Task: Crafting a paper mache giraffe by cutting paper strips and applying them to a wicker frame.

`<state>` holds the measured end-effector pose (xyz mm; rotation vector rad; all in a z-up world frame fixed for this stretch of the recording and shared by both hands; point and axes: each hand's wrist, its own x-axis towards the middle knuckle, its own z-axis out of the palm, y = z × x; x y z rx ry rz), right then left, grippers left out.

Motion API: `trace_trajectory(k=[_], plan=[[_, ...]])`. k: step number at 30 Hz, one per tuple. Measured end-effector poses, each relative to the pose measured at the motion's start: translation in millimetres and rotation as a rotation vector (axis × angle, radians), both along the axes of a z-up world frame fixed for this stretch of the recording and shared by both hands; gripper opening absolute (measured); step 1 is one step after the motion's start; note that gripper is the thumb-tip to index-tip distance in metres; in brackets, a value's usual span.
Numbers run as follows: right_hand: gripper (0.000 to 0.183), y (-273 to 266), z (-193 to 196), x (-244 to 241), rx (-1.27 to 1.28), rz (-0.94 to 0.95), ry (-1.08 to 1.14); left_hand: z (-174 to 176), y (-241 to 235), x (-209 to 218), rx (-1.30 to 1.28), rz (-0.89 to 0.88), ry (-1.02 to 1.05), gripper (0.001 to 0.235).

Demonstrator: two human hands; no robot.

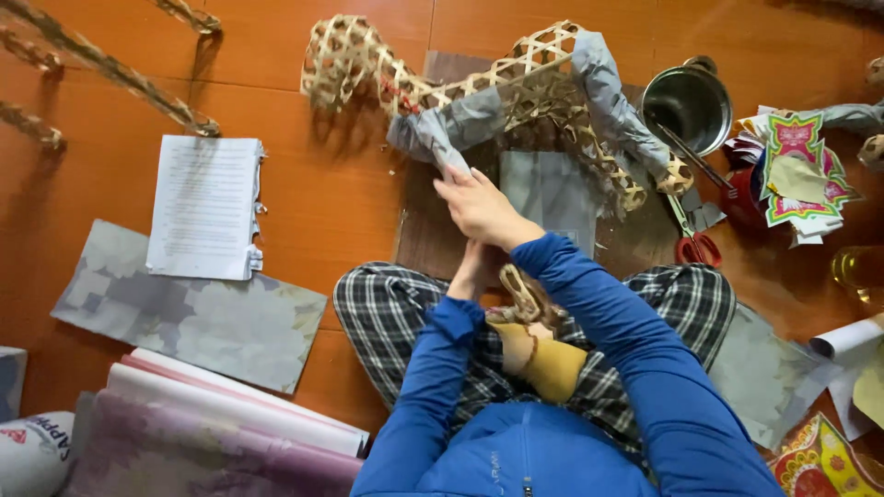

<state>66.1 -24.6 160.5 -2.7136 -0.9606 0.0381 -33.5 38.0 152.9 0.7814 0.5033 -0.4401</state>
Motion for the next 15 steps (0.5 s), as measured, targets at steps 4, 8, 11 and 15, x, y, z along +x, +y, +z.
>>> trace_trajectory(k=[4, 8, 11, 15], plan=[[0.051, 12, 12, -16, -0.093, -0.045, -0.139, -55, 15, -10, 0.200, -0.004, -0.239, 0.057], [0.031, -16, 32, -13, 0.513, -0.313, 0.200, -70, 24, 18, 0.611, 0.143, -0.437, 0.048], [0.033, -39, 11, -13, 0.509, -0.383, 0.354, -21, 34, 32, 0.942, 0.307, -0.515, 0.049], [0.041, -36, -33, -27, 0.571, -0.357, 0.510, -24, 11, 93, 0.626, 0.024, -0.151, 0.093]])
